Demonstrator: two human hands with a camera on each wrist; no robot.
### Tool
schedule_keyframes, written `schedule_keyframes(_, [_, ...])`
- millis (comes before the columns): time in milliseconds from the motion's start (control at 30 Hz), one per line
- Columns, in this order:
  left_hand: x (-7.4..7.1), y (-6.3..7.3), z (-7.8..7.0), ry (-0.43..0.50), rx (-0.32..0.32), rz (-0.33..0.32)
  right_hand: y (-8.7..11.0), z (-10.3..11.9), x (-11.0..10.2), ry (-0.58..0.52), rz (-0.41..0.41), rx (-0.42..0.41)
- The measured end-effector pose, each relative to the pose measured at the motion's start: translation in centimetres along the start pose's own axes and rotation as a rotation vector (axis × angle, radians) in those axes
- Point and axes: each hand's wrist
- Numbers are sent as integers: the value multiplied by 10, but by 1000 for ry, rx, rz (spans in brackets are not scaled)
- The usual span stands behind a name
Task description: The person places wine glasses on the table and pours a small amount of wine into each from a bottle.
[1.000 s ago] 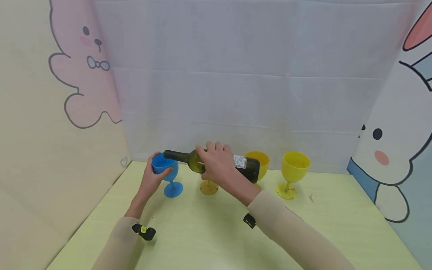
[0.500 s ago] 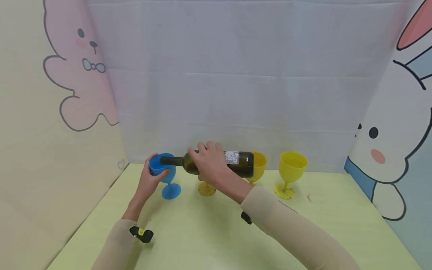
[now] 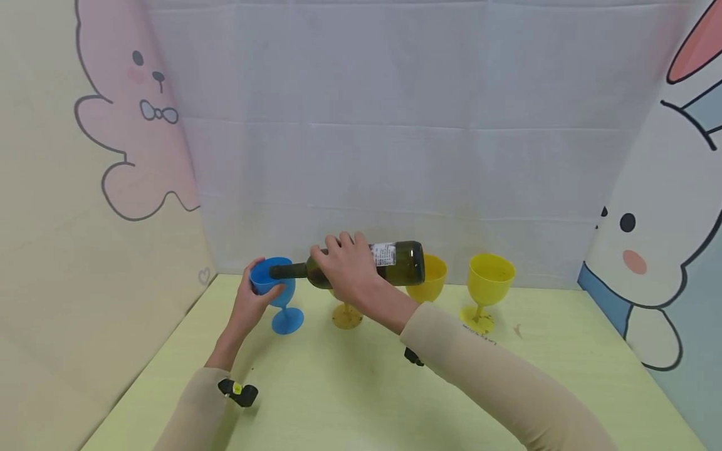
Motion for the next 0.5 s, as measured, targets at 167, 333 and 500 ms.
schedule_keyframes(167, [2, 0, -1, 14, -4, 1, -1, -3, -2, 42, 3, -6])
schedule_keyframes(333, [3, 0, -1, 30, -3, 11, -2, -6, -1, 82, -2, -13])
schedule_keyframes(500, [3, 2, -1, 41, 14, 11, -3, -8, 0, 99, -41, -26])
Point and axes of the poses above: each hand's wrist, its own y-axis away from the middle knuckle, its own x-axis out of the palm, z = x × y, and after that the axes turned 8 degrees about x, right-handed
